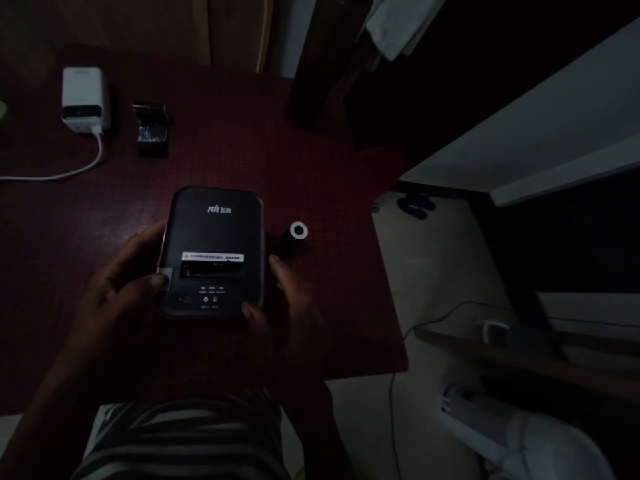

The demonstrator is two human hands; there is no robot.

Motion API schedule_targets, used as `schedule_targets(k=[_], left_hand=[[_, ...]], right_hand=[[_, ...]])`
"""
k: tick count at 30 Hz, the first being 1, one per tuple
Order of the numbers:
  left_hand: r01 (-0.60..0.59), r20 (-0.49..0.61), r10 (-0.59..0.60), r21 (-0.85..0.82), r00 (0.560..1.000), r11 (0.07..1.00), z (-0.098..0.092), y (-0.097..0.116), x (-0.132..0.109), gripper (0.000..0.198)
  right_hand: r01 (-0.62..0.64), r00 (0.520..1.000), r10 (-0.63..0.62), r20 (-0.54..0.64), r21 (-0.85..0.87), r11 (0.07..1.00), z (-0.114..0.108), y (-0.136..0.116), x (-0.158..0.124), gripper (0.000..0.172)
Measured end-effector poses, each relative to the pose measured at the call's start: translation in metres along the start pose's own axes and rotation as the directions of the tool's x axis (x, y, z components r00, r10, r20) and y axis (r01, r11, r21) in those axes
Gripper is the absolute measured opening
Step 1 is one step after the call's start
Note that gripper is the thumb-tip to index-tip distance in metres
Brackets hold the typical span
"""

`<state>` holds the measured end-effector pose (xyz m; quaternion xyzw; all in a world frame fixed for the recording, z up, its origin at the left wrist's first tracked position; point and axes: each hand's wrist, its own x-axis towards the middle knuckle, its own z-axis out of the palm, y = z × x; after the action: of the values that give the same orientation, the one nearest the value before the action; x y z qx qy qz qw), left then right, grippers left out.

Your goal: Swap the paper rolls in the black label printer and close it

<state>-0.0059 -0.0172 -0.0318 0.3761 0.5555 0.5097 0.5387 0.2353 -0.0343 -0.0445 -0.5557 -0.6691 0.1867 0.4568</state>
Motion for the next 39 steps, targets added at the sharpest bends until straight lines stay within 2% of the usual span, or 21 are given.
schedule_targets(k=[2, 4, 7, 12, 20, 24, 26, 29, 31, 33, 34, 36, 38, 39], left_hand=[[0.009, -0.004, -0.009, -0.017, 1.0, 1.0, 0.002, 0.0, 0.001, 0.06], [0.012, -0.009, -0.012, -0.052, 1.0, 0.999, 0.006, 0.001, 0.002, 0.059], [0.012, -0.055, -0.015, -0.053, 0.998, 0.998, 0.012, 0.001, 0.0, 0.058], [0.022, -0.092, -0.027, -0.052, 0.995, 0.998, 0.017, 0.004, -0.003, 0.057], [0.043, -0.119, -0.054, -0.09, 0.991, 0.995, 0.022, 0.005, 0.0, 0.059], [0.022, -0.074, -0.029, -0.092, 0.997, 0.996, 0.017, -0.002, 0.0, 0.059], [0.0, -0.034, -0.003, -0.102, 0.999, 0.995, 0.013, -0.006, -0.001, 0.06], [-0.02, 0.002, 0.02, -0.086, 1.0, 0.996, 0.007, -0.01, -0.001, 0.063], [-0.034, 0.028, 0.036, -0.073, 0.999, 0.997, 0.005, -0.013, -0.001, 0.065], [-0.081, 0.044, 0.083, -0.039, 0.996, 0.996, 0.004, -0.016, -0.001, 0.067], [-0.113, 0.045, 0.113, -0.016, 0.993, 0.994, 0.003, -0.017, -0.001, 0.067], [-0.167, 0.041, 0.166, 0.031, 0.985, 0.985, 0.004, -0.017, -0.002, 0.069], [-0.167, 0.039, 0.165, 0.048, 0.985, 0.985, 0.005, -0.017, -0.003, 0.07], [-0.151, 0.039, 0.15, 0.048, 0.988, 0.987, 0.006, -0.017, -0.003, 0.069]], right_hand=[[-0.171, 0.985, 0.168, 0.038, 0.109, 0.979, 0.003, 0.004, -0.01, 0.062], [-0.251, 0.967, 0.239, 0.082, 0.179, 0.951, 0.006, 0.009, -0.016, 0.062], [-0.292, 0.954, 0.271, 0.128, 0.199, 0.935, 0.006, 0.017, -0.019, 0.062], [-0.337, 0.939, 0.316, 0.137, 0.175, 0.925, 0.004, 0.02, -0.018, 0.063], [-0.187, 0.977, 0.173, 0.122, 0.117, 0.975, 0.005, 0.016, -0.014, 0.062], [-0.101, 0.987, 0.097, 0.124, 0.024, 0.995, 0.0, 0.009, -0.005, 0.059], [-0.026, 0.994, 0.032, 0.108, -0.054, 0.998, -0.007, 0.002, 0.006, 0.05], [0.172, 0.984, -0.158, 0.086, -0.178, 0.969, -0.017, -0.012, 0.036, 0.027], [0.317, 0.94, -0.278, 0.197, -0.208, 0.925, -0.016, -0.022, 0.063, 0.025], [0.411, 0.865, -0.312, 0.392, -0.2, 0.889, -0.006, -0.033, 0.09, 0.028], [0.428, 0.827, -0.286, 0.484, -0.212, 0.878, 0.002, -0.038, 0.103, 0.029], [0.429, 0.726, -0.13, 0.675, -0.297, 0.853, 0.02, -0.047, 0.125, 0.028], [0.436, 0.641, 0.021, 0.768, -0.387, 0.813, 0.037, -0.054, 0.14, 0.029], [0.443, 0.619, 0.063, 0.783, -0.414, 0.795, 0.044, -0.055, 0.144, 0.028]])
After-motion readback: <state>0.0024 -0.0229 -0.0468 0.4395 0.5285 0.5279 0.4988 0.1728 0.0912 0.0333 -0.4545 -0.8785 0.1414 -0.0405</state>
